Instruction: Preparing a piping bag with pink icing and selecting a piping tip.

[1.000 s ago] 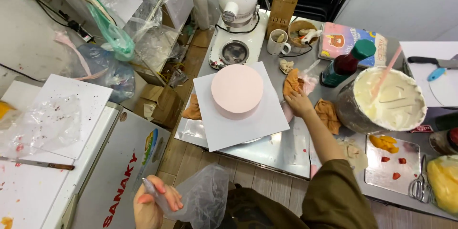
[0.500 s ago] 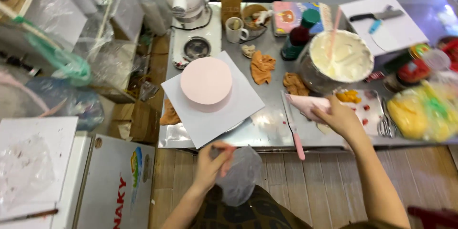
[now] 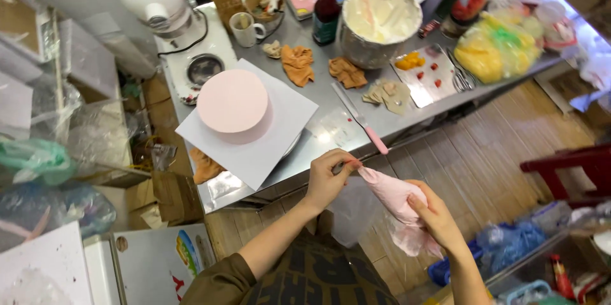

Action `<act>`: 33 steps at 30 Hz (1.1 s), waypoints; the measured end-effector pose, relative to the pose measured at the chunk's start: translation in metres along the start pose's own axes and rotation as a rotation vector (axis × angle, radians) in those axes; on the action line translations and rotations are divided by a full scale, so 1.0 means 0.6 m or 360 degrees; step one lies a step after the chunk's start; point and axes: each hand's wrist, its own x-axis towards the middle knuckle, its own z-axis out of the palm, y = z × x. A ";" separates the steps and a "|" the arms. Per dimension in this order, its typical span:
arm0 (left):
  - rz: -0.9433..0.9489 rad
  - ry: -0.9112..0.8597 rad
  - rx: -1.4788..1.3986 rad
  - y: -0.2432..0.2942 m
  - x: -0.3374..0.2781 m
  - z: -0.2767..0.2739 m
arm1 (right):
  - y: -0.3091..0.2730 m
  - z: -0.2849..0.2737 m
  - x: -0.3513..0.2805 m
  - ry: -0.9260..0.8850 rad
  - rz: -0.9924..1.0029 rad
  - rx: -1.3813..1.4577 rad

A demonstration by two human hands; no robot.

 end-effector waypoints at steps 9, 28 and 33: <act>0.0721 -0.0285 0.0218 0.029 0.009 0.046 | 0.079 -0.024 -0.054 -0.0037 0.0208 0.0303; 0.0393 0.0098 0.0302 0.047 0.212 0.219 | 0.029 -0.256 0.264 -0.0676 -0.0150 0.0724; 0.0591 0.0066 0.0244 0.018 0.241 0.251 | 0.005 -0.225 0.371 -0.0608 -0.0770 0.0101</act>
